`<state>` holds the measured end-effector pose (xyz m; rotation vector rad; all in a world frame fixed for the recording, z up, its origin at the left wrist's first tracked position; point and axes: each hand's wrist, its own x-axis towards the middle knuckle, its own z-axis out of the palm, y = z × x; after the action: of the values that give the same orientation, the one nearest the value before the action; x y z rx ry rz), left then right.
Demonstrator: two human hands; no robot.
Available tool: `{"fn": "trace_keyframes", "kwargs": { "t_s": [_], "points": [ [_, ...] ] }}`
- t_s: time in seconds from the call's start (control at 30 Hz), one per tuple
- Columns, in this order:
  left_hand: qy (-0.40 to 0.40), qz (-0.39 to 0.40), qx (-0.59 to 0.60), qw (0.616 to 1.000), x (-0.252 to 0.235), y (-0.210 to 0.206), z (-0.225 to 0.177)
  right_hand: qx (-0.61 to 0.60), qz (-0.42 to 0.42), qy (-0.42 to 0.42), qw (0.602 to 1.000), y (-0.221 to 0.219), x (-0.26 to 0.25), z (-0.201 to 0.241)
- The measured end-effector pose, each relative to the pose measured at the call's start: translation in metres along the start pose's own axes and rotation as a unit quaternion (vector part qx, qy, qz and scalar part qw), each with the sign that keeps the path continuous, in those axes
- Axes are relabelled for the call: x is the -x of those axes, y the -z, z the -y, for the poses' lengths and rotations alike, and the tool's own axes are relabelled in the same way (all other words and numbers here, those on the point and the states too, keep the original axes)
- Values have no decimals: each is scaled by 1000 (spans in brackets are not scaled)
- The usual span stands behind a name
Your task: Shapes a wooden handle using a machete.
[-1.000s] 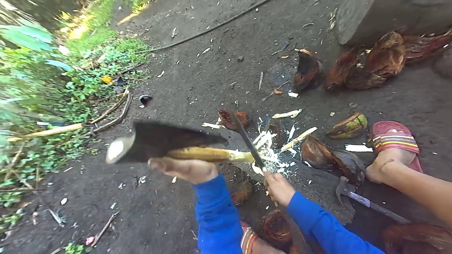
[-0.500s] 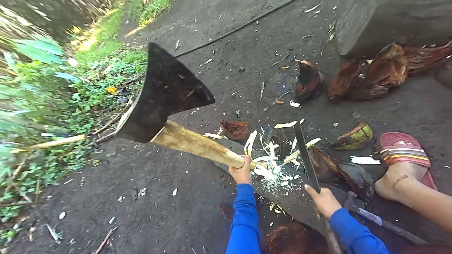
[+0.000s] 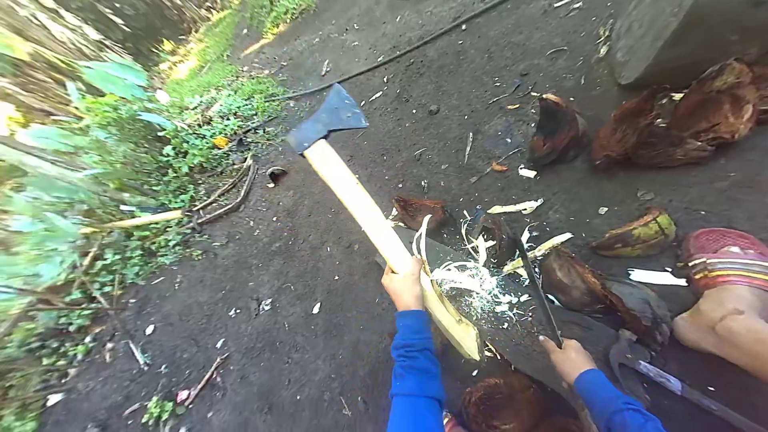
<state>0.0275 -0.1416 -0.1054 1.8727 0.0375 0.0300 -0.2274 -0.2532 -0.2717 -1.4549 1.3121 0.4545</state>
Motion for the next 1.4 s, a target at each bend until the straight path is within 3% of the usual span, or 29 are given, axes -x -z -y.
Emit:
{"fn": "trace_keyframes", "kwargs": {
  "t_s": [0.37,0.83,1.07,1.17,1.27,1.33,1.4],
  "points": [
    [145,113,82,979,40,23,-4,90,-36,20,995,-10,10,3],
    [321,101,94,937,82,21,33,149,-32,45,987,-9,35,12],
    [334,90,68,936,89,20,40,217,-5,65,974,-11,55,27],
    [331,66,52,940,90,22,31,220,-19,130,967,-2,78,49],
    [335,45,83,937,87,22,25,165,-22,267,949,4,96,67],
    [335,43,100,936,85,24,23,128,-30,367,921,5,111,74],
    [333,48,112,935,85,26,20,82,-59,491,866,3,125,74]
  ]
}}
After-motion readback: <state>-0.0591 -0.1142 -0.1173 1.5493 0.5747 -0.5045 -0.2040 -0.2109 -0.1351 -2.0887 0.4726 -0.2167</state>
